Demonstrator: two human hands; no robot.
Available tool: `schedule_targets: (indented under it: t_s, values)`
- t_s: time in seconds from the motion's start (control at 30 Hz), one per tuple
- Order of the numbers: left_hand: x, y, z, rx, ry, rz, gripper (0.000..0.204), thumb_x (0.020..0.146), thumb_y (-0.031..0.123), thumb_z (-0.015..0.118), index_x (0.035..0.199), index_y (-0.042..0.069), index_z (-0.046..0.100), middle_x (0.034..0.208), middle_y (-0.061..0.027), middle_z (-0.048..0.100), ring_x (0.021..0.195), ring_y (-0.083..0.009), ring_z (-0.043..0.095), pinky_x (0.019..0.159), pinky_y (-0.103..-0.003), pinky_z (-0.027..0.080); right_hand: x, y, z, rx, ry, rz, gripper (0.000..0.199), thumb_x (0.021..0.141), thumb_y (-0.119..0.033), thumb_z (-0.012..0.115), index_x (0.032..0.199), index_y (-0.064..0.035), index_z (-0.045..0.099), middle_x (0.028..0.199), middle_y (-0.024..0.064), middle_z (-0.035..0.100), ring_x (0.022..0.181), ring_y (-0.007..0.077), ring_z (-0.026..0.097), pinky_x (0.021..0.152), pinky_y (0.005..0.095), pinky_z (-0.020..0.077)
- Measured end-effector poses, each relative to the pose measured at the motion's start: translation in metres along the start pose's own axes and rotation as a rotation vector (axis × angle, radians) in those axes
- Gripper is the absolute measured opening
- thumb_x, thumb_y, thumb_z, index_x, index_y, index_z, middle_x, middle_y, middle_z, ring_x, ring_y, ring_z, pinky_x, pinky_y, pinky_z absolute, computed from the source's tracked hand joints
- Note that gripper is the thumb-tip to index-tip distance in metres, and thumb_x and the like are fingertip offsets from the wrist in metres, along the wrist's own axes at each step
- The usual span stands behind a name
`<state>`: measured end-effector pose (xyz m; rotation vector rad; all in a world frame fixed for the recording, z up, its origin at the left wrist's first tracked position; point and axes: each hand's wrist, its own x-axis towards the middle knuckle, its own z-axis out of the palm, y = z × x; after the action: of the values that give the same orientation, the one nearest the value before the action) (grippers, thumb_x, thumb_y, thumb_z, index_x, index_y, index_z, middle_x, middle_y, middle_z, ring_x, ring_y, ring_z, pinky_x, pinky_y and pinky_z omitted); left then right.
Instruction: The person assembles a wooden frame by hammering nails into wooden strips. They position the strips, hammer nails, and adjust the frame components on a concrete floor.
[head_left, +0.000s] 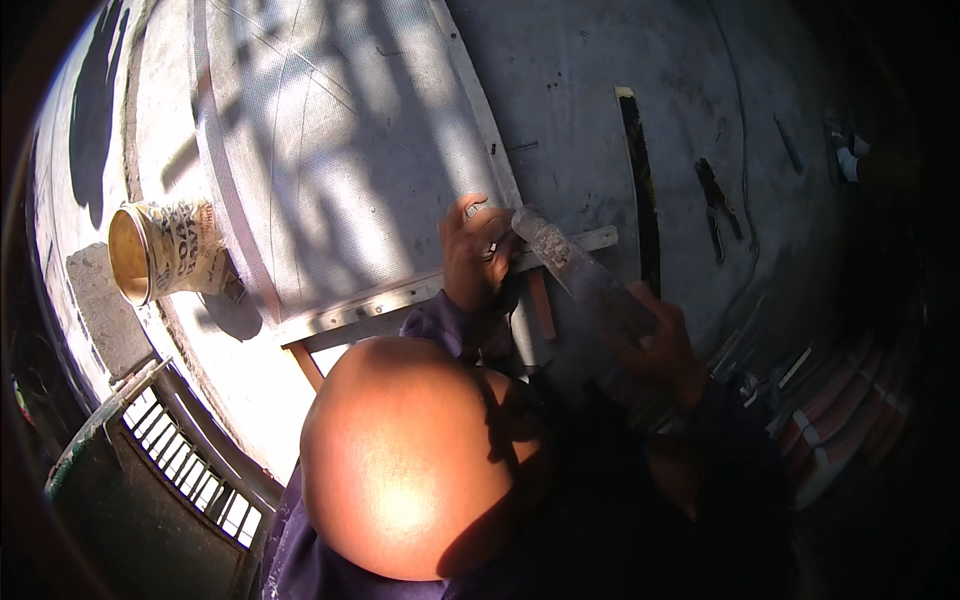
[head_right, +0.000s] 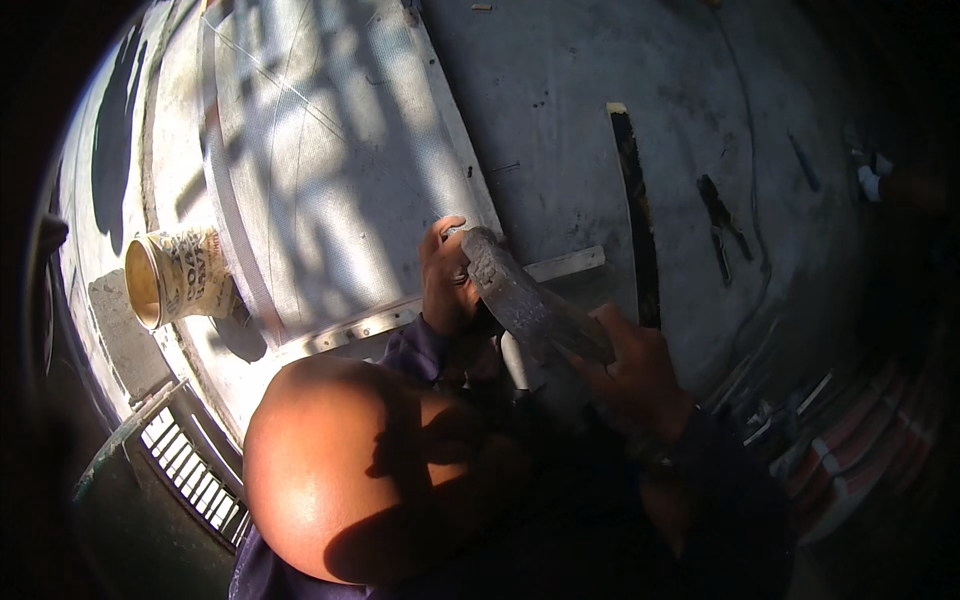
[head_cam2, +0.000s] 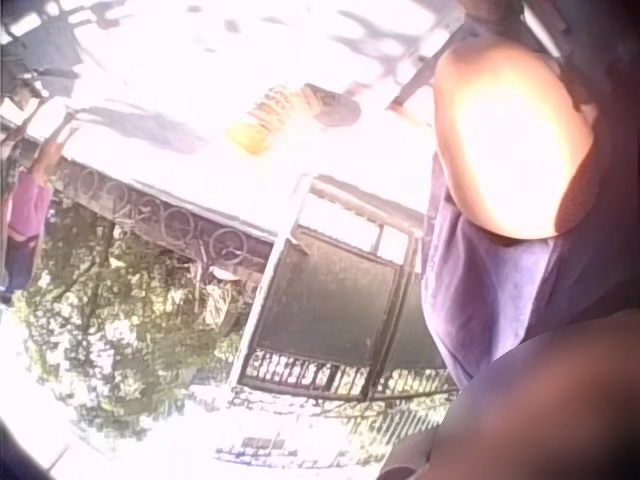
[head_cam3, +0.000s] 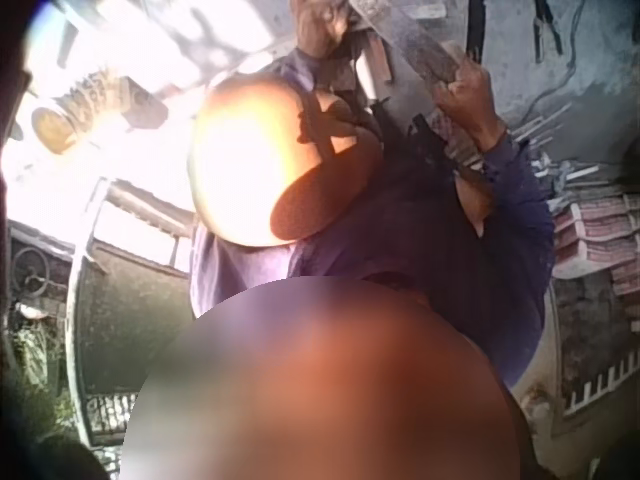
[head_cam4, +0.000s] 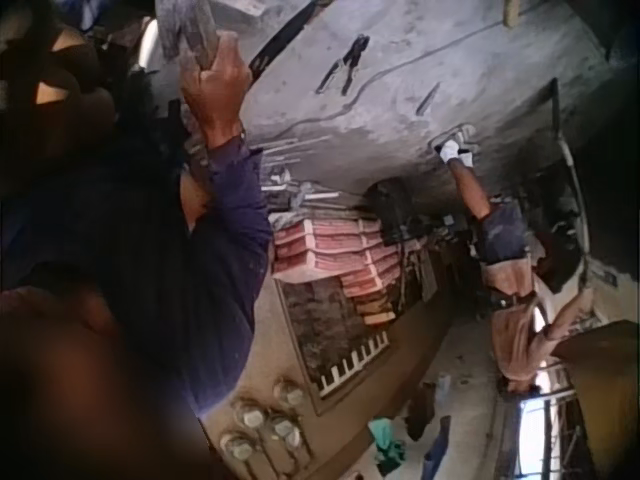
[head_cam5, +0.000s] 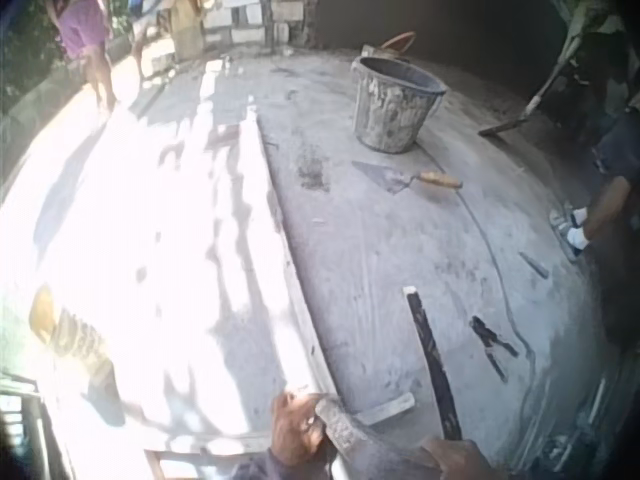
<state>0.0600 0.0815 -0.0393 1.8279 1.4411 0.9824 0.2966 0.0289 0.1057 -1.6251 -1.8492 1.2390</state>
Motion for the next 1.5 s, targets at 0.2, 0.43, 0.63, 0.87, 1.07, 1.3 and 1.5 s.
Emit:
schedule_targets:
  t_s: [0.2, 0.43, 0.63, 0.87, 1.07, 1.3, 1.5]
  values:
    - [0.004, 0.003, -0.005, 0.015, -0.016, 0.012, 0.030, 0.075, 0.005, 0.077, 0.105, 0.010, 0.075, 0.104, -0.0026, 0.072, 0.121, -0.0300, 0.056, 0.103, -0.047, 0.038, -0.006, 0.010, 0.010, -0.157, -0.075, 0.331, 0.038, 0.088, -0.016, 0.074, 0.121, 0.0002, 0.063, 0.095, 0.0183, 0.073, 0.083, 0.0314, 0.074, 0.074, 0.0369, 0.0561]
    - [0.094, -0.012, -0.035, 0.265, -0.142, 0.390, 0.033, 0.090, 0.018, 0.063, 0.122, 0.008, 0.066, 0.116, -0.0106, 0.069, 0.117, -0.0265, 0.063, 0.106, -0.052, 0.039, -0.022, 0.003, -0.006, -0.236, 0.069, -0.104, 0.029, 0.092, -0.021, 0.070, 0.115, -0.0044, 0.067, 0.104, 0.0123, 0.073, 0.093, 0.0268, 0.071, 0.076, 0.0382, 0.0546]
    - [0.165, -0.043, 0.028, 0.419, -0.074, 0.753, 0.036, 0.099, 0.030, 0.056, 0.129, 0.011, 0.062, 0.107, -0.0067, 0.075, 0.111, -0.0224, 0.067, 0.101, -0.046, 0.044, -0.017, -0.004, -0.008, 0.002, 0.058, -0.167, 0.025, 0.091, -0.018, 0.069, 0.107, 0.0001, 0.064, 0.097, 0.0117, 0.068, 0.087, 0.0237, 0.069, 0.075, 0.0360, 0.0530]
    - [0.157, -0.054, 0.054, 0.475, -0.317, 0.396, 0.035, 0.094, 0.029, 0.058, 0.121, 0.008, 0.065, 0.117, -0.0144, 0.071, 0.111, -0.0274, 0.068, 0.105, -0.054, 0.042, -0.004, 0.020, 0.001, -0.143, 0.051, 0.122, 0.024, 0.089, -0.022, 0.072, 0.104, -0.0054, 0.062, 0.074, 0.0171, 0.065, 0.064, 0.0348, 0.066, 0.058, 0.0426, 0.0511]
    - [0.161, -0.039, 0.043, 0.571, -0.540, 0.314, 0.025, 0.094, 0.015, 0.050, 0.113, 0.007, 0.064, 0.095, -0.0112, 0.074, 0.092, -0.0279, 0.071, 0.094, -0.041, 0.043, -0.009, 0.003, 0.000, 0.179, 0.273, -0.398, 0.018, 0.091, -0.020, 0.069, 0.104, -0.0082, 0.064, 0.068, 0.0125, 0.062, 0.056, 0.0329, 0.062, 0.052, 0.0393, 0.0472]
    - [0.162, -0.029, 0.036, 0.626, -0.534, 0.283, 0.022, 0.097, 0.018, 0.051, 0.111, 0.007, 0.063, 0.087, -0.0108, 0.075, 0.083, -0.0280, 0.072, 0.093, -0.043, 0.045, 0.000, 0.016, 0.003, -0.261, 0.101, 0.004, 0.026, 0.091, -0.027, 0.071, 0.095, -0.0022, 0.065, 0.075, 0.0188, 0.068, 0.071, 0.0379, 0.071, 0.061, 0.0468, 0.0540]
    - [0.160, -0.030, 0.033, 0.556, -0.505, 0.329, 0.014, 0.096, 0.015, 0.052, 0.103, 0.007, 0.060, 0.078, -0.0122, 0.073, 0.070, -0.0298, 0.070, 0.088, -0.041, 0.045, -0.027, 0.020, 0.019, 0.146, 0.482, -0.264, 0.026, 0.090, -0.027, 0.075, 0.086, -0.0052, 0.061, 0.069, 0.0156, 0.062, 0.054, 0.0320, 0.061, 0.052, 0.0387, 0.0482]
